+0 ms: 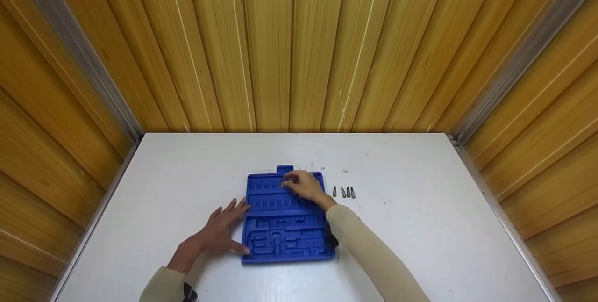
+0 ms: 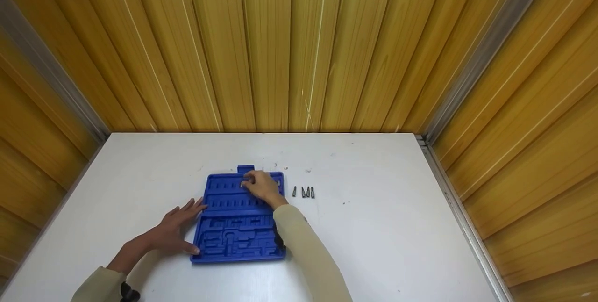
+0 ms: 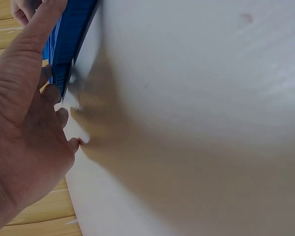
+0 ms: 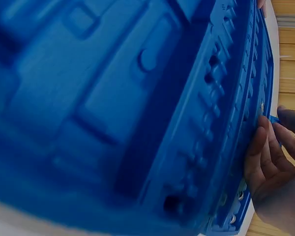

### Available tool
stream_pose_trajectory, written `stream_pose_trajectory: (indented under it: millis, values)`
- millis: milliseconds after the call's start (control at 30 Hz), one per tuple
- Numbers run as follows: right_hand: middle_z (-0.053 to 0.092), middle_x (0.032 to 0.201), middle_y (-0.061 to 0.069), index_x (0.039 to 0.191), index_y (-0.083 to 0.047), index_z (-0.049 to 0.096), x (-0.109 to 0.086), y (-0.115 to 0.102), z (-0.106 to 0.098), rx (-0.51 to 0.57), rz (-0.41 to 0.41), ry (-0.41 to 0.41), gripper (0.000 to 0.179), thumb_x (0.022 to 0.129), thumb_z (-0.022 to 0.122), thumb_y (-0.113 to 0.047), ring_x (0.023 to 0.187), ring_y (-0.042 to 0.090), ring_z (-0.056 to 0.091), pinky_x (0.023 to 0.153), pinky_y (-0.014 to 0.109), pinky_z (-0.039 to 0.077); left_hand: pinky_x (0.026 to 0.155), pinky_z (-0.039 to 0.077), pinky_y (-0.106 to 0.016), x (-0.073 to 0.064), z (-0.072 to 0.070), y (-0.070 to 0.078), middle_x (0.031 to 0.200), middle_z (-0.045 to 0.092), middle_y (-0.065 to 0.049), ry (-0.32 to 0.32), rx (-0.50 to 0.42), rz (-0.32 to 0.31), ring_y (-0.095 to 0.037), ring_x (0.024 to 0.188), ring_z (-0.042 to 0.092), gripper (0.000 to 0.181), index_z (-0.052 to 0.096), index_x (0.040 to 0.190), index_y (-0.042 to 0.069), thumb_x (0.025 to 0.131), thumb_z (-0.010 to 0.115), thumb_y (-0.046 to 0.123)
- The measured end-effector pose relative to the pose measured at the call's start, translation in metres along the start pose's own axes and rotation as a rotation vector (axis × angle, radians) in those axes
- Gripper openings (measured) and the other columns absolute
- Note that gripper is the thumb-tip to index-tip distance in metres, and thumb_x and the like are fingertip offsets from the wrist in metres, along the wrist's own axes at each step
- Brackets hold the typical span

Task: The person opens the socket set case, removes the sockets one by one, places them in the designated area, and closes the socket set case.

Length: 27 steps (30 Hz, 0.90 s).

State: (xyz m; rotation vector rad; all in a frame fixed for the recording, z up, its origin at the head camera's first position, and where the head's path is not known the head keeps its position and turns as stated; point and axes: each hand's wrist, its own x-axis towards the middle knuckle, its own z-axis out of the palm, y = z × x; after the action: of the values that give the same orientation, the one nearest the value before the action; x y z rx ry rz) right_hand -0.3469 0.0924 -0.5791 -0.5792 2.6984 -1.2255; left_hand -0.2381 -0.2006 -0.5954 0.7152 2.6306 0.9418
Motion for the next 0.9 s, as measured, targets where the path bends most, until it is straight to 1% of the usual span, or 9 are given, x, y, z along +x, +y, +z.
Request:
stream_pose_trajectory:
  millis: [67, 167, 267, 400, 500, 567, 700, 833, 900]
  values:
    - [0.076, 0.096, 0.014, 0.121, 0.001, 0.072, 0.002, -0.001, 0.004, -0.066, 0.037, 0.05, 0.029, 0.098, 0.067, -0.017, 0.069, 0.014, 0.064, 0.063, 0.028, 0.053, 0.122, 0.005, -0.073, 0.0, 0.001, 0.0, 0.171, 0.017, -0.019, 0.001, 0.002, -0.002, -0.048, 0.157, 0.007, 0.125, 0.027, 0.161, 0.004, 0.065, 0.093, 0.051]
    - [0.075, 0.095, 0.009, 0.115, -0.005, 0.076, 0.003, -0.003, 0.01, -0.174, 0.102, 0.111, 0.029, 0.095, 0.072, -0.025, 0.078, 0.016, 0.065, 0.073, 0.035, 0.053, 0.122, 0.005, -0.073, 0.0, 0.002, -0.001, 0.171, 0.017, -0.018, 0.0, 0.002, -0.002, -0.048, 0.158, 0.007, 0.126, 0.027, 0.161, 0.006, 0.065, 0.093, 0.052]
    - [0.075, 0.094, 0.006, 0.114, -0.009, 0.077, 0.005, -0.005, 0.013, -0.224, 0.145, 0.118, 0.03, 0.092, 0.075, -0.03, 0.083, 0.017, 0.066, 0.075, 0.036, 0.052, 0.123, 0.004, -0.072, 0.001, 0.003, -0.002, 0.171, 0.017, -0.017, -0.005, 0.006, -0.005, -0.047, 0.158, 0.007, 0.126, 0.027, 0.162, 0.007, 0.065, 0.093, 0.054]
    - [0.074, 0.095, 0.007, 0.117, -0.01, 0.076, 0.009, -0.008, 0.012, -0.221, 0.163, 0.068, 0.032, 0.092, 0.076, -0.03, 0.082, 0.017, 0.063, 0.078, 0.037, 0.051, 0.122, 0.004, -0.073, 0.001, 0.003, -0.003, 0.171, 0.017, -0.017, -0.004, 0.012, -0.006, -0.047, 0.158, 0.007, 0.126, 0.027, 0.162, 0.007, 0.065, 0.093, 0.054]
    - [0.073, 0.097, 0.007, 0.119, -0.012, 0.075, 0.012, -0.01, 0.012, -0.215, 0.165, 0.039, 0.03, 0.094, 0.075, -0.028, 0.085, 0.019, 0.062, 0.083, 0.042, 0.052, 0.122, 0.004, -0.073, 0.001, 0.002, -0.004, 0.171, 0.016, -0.018, 0.001, 0.014, -0.007, -0.048, 0.158, 0.006, 0.126, 0.027, 0.162, 0.007, 0.065, 0.093, 0.053]
    - [0.071, 0.097, 0.008, 0.118, -0.012, 0.072, 0.011, -0.011, 0.012, -0.208, 0.155, 0.035, 0.028, 0.094, 0.075, -0.026, 0.087, 0.021, 0.063, 0.083, 0.043, 0.052, 0.122, 0.004, -0.073, 0.001, 0.002, -0.003, 0.171, 0.016, -0.017, 0.0, 0.02, -0.01, -0.047, 0.158, 0.006, 0.125, 0.027, 0.162, 0.007, 0.065, 0.093, 0.053]
    - [0.07, 0.098, 0.008, 0.117, -0.013, 0.068, 0.01, -0.011, 0.012, -0.206, 0.135, 0.024, 0.024, 0.095, 0.073, -0.023, 0.089, 0.022, 0.064, 0.079, 0.041, 0.052, 0.122, 0.005, -0.073, 0.001, 0.002, -0.002, 0.171, 0.016, -0.016, -0.009, 0.04, -0.02, -0.046, 0.158, 0.007, 0.125, 0.027, 0.162, 0.008, 0.066, 0.092, 0.055]
    - [0.073, 0.101, 0.009, 0.115, -0.013, 0.072, 0.008, -0.011, 0.012, -0.208, 0.118, 0.001, 0.024, 0.097, 0.071, -0.027, 0.089, 0.021, 0.064, 0.079, 0.039, 0.052, 0.122, 0.005, -0.073, 0.001, 0.002, -0.001, 0.171, 0.016, -0.016, -0.012, 0.045, -0.026, -0.046, 0.158, 0.007, 0.125, 0.027, 0.162, 0.008, 0.066, 0.092, 0.054]
    - [0.074, 0.101, 0.009, 0.113, -0.012, 0.075, 0.007, -0.011, 0.01, -0.186, 0.122, 0.0, 0.025, 0.096, 0.072, -0.03, 0.086, 0.02, 0.066, 0.078, 0.038, 0.053, 0.122, 0.005, -0.072, 0.001, 0.001, -0.001, 0.172, 0.016, -0.016, -0.011, 0.044, -0.027, -0.046, 0.158, 0.006, 0.124, 0.027, 0.162, 0.007, 0.066, 0.092, 0.053]
